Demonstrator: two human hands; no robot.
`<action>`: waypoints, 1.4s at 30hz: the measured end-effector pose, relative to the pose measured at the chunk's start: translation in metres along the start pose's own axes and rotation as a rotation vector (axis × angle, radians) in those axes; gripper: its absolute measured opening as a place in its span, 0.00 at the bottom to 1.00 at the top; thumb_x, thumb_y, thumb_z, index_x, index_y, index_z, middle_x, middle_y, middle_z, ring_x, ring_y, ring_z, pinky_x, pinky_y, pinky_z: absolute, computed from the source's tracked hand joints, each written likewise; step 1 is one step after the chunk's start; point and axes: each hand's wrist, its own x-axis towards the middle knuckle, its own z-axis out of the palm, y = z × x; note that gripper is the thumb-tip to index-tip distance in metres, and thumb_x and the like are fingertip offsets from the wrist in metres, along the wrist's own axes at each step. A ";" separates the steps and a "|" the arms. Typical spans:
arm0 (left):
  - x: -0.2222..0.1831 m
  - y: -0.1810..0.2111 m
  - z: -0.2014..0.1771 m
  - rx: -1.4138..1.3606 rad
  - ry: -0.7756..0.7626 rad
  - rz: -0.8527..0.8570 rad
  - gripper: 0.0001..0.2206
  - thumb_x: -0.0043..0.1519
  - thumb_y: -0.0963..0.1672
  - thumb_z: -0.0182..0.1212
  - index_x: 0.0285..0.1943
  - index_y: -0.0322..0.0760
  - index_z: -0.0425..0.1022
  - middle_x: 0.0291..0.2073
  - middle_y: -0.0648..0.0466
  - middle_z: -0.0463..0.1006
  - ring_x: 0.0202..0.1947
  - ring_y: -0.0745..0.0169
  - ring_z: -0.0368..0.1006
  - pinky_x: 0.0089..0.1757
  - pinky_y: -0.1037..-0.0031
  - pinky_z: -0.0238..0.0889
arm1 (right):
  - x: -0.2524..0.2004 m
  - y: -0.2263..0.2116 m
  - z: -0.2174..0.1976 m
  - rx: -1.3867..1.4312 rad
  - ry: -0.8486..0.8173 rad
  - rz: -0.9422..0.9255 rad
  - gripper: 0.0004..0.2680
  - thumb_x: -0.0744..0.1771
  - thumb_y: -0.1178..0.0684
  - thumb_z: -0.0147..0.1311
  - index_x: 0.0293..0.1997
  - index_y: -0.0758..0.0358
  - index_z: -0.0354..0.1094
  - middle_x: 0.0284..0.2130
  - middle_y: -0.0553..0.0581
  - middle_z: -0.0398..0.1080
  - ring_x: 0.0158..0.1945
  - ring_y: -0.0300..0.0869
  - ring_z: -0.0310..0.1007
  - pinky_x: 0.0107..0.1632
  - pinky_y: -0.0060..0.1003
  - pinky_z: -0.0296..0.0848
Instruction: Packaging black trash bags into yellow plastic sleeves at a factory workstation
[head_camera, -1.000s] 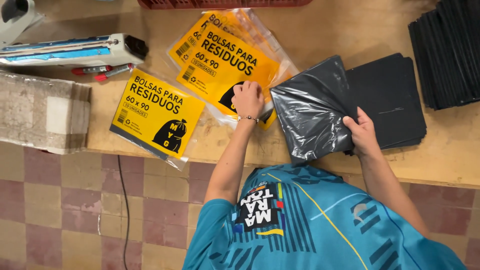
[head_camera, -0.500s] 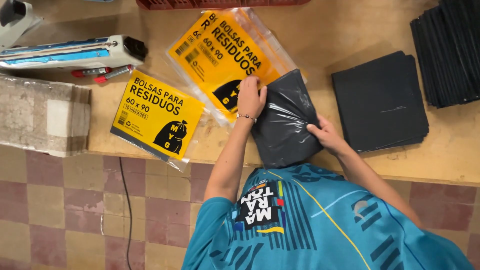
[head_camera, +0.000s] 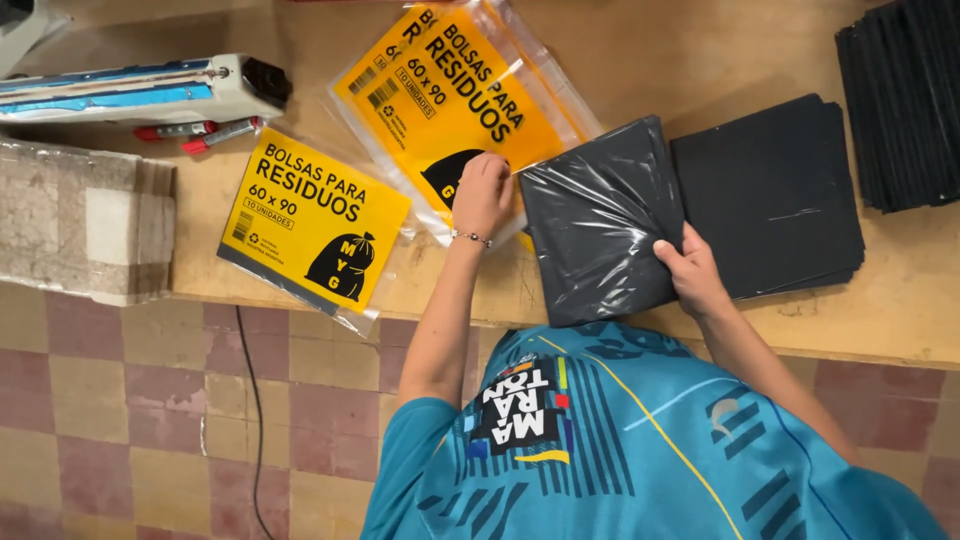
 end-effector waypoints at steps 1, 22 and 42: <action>0.001 0.001 0.002 -0.043 0.051 0.005 0.06 0.61 0.43 0.63 0.40 0.44 0.68 0.45 0.56 0.75 0.58 0.54 0.69 0.57 0.67 0.67 | -0.001 0.003 0.003 0.024 0.007 0.013 0.11 0.70 0.60 0.52 0.59 0.59 0.67 0.36 0.59 0.74 0.35 0.42 0.77 0.33 0.37 0.80; -0.024 0.021 -0.008 0.135 0.209 0.264 0.06 0.63 0.42 0.56 0.48 0.40 0.71 0.54 0.53 0.75 0.62 0.53 0.69 0.61 0.64 0.64 | 0.131 0.004 0.104 -0.522 -0.120 -0.031 0.17 0.68 0.44 0.60 0.59 0.57 0.59 0.41 0.56 0.75 0.40 0.42 0.75 0.39 0.37 0.76; -0.151 0.048 -0.084 0.076 -0.062 -0.242 0.08 0.67 0.41 0.57 0.50 0.38 0.62 0.28 0.47 0.74 0.26 0.48 0.74 0.26 0.61 0.70 | 0.207 -0.006 0.063 -1.615 -0.373 -0.088 0.18 0.65 0.34 0.44 0.37 0.54 0.78 0.36 0.62 0.82 0.39 0.53 0.82 0.38 0.45 0.72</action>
